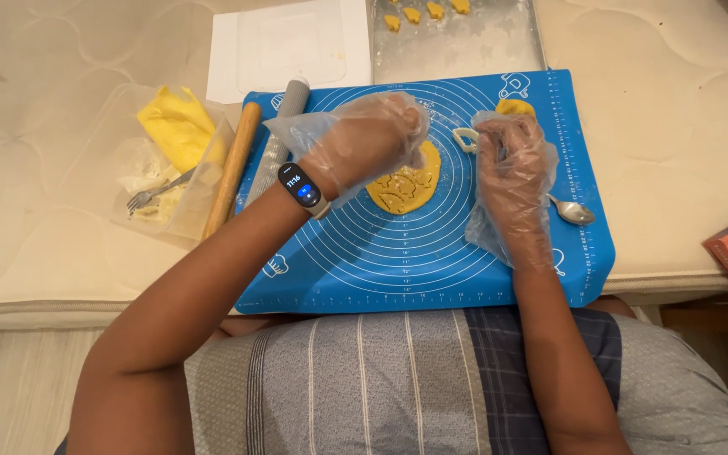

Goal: Rolling out yellow dough and cutting it into small decorative shapes using a tool, then placing them on a baking tray.

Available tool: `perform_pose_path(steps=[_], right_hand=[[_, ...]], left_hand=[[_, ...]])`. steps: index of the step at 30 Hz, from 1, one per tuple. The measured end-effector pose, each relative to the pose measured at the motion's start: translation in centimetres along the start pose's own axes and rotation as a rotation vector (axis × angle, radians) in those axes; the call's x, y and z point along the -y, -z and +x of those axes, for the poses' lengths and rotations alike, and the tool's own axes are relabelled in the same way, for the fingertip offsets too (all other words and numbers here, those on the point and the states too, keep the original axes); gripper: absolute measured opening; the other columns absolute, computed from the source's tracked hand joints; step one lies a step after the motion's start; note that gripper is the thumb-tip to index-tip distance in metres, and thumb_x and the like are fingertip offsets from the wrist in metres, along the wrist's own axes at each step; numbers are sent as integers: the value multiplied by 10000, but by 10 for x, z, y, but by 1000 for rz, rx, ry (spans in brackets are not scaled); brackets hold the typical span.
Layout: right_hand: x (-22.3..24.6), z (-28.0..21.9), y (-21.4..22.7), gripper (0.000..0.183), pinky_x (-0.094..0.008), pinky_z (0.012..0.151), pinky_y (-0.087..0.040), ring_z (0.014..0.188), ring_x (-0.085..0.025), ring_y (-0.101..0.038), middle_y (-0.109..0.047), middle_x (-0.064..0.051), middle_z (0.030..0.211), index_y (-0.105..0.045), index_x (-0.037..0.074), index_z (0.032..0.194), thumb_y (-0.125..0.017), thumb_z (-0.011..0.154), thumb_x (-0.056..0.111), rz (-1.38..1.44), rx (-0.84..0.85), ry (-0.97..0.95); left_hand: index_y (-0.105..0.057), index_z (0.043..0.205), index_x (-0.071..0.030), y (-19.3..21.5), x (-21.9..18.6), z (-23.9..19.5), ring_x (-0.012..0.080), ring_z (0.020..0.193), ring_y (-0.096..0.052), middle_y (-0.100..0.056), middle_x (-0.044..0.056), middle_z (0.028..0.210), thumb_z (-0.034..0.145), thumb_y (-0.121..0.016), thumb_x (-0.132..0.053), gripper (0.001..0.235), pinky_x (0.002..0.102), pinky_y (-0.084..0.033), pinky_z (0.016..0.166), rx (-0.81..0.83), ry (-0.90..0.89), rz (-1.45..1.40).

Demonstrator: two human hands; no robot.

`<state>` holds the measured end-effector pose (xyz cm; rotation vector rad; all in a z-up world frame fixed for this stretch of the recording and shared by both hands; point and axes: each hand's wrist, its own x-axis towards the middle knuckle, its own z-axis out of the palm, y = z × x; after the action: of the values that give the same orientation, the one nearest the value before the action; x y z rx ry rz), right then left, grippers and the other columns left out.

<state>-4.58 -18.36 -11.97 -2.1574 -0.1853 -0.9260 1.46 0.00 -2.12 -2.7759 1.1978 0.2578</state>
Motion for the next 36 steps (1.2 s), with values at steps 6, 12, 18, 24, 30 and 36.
perform_pose_path(steps=[6, 12, 18, 24, 30, 36], right_hand=[[1, 1, 0, 148, -495, 899, -604, 1023, -374, -712, -682, -139, 1025, -743, 44, 1037, -748, 968, -87, 2, -4, -11], [2, 1, 2, 152, -511, 892, -602, 1022, -405, -709, -678, -159, 1020, -746, 33, 1047, -737, 968, -96, 7, 12, 13], [-1, 1, 1, 143, -501, 897, -600, 1027, -387, -711, -679, -138, 1023, -749, 53, 1043, -738, 975, -73, 7, 5, -4], [-3, 0, 1, 129, -481, 868, -612, 1013, -373, -717, -684, -118, 1029, -758, 67, 1036, -750, 979, -48, -39, 8, 7], [-5, -2, 1, 38, -392, 822, -606, 1000, -290, -689, -675, -166, 1077, -715, 27, 1088, -688, 1062, 35, -60, 15, 97], [-6, -1, 0, 35, -393, 824, -609, 989, -288, -702, -688, -155, 1069, -713, 41, 1069, -693, 1050, 21, -65, 1, 108]], left_hand=[[-749, 1014, -37, 14, -5, -5, 61, 546, -544, -676, 44, 761, 932, -718, -126, 125, 226, -528, 528, 69, 36, -36], [-740, 953, -8, -4, -1, -3, 77, 516, -564, -672, 56, 715, 949, -665, -37, 80, 207, -523, 515, 23, 73, -103], [-738, 958, 0, -4, -2, 0, 71, 506, -539, -666, 60, 711, 938, -666, -12, 76, 207, -513, 503, -18, 46, -59], [-738, 964, 20, -1, -5, -3, 104, 524, -557, -653, 64, 715, 923, -597, 80, 159, 244, -548, 564, 43, 128, -55], [-645, 884, -92, -40, 27, -1, 146, 622, -496, -520, 20, 704, 1019, -710, -296, 253, 266, -485, 584, -236, -100, -30], [-624, 813, -154, -28, 29, -6, 118, 609, -546, -516, -2, 706, 1025, -712, -352, 303, 249, -499, 592, -303, -9, -255]])
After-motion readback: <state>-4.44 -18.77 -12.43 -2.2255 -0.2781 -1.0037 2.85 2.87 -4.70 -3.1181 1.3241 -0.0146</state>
